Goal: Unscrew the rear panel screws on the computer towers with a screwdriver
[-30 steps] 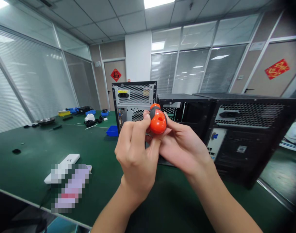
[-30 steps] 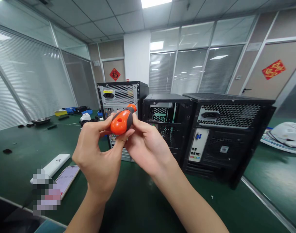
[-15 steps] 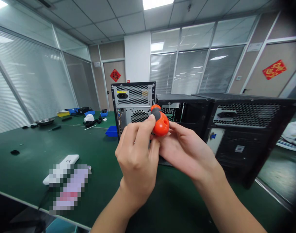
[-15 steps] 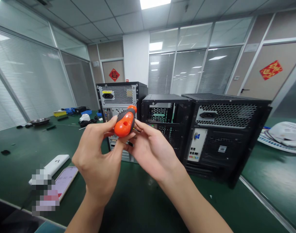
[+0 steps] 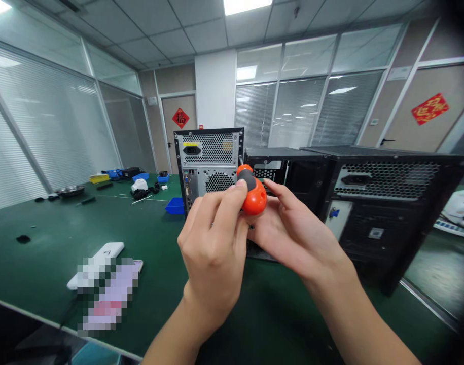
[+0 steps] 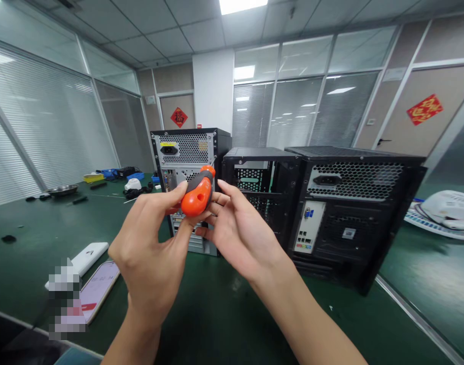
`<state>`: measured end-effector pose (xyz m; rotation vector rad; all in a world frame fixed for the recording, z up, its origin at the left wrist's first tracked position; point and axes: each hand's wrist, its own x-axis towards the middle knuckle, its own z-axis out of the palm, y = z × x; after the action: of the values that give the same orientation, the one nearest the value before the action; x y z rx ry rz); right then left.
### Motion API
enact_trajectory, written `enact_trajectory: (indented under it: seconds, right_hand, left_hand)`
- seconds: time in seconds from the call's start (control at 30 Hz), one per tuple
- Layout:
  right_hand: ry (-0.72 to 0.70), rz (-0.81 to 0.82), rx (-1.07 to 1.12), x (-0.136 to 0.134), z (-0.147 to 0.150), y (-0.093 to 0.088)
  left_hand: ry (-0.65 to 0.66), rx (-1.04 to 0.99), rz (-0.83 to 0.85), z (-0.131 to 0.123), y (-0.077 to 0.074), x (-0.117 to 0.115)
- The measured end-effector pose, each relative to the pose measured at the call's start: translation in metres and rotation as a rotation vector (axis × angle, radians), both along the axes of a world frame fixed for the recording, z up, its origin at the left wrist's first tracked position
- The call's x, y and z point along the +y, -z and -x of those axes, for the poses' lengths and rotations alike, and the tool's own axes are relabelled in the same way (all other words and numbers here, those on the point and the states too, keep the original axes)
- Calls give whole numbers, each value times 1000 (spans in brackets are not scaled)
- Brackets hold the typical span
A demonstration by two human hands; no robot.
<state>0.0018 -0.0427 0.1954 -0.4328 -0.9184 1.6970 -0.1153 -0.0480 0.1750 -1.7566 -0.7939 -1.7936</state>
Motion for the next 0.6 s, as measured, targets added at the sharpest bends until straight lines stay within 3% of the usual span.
enact_trajectory:
  seconds: [0.6]
  right_hand:
    - [37, -25, -14, -4, 7, -7]
  left_hand:
    - [48, 98, 5, 7, -2, -1]
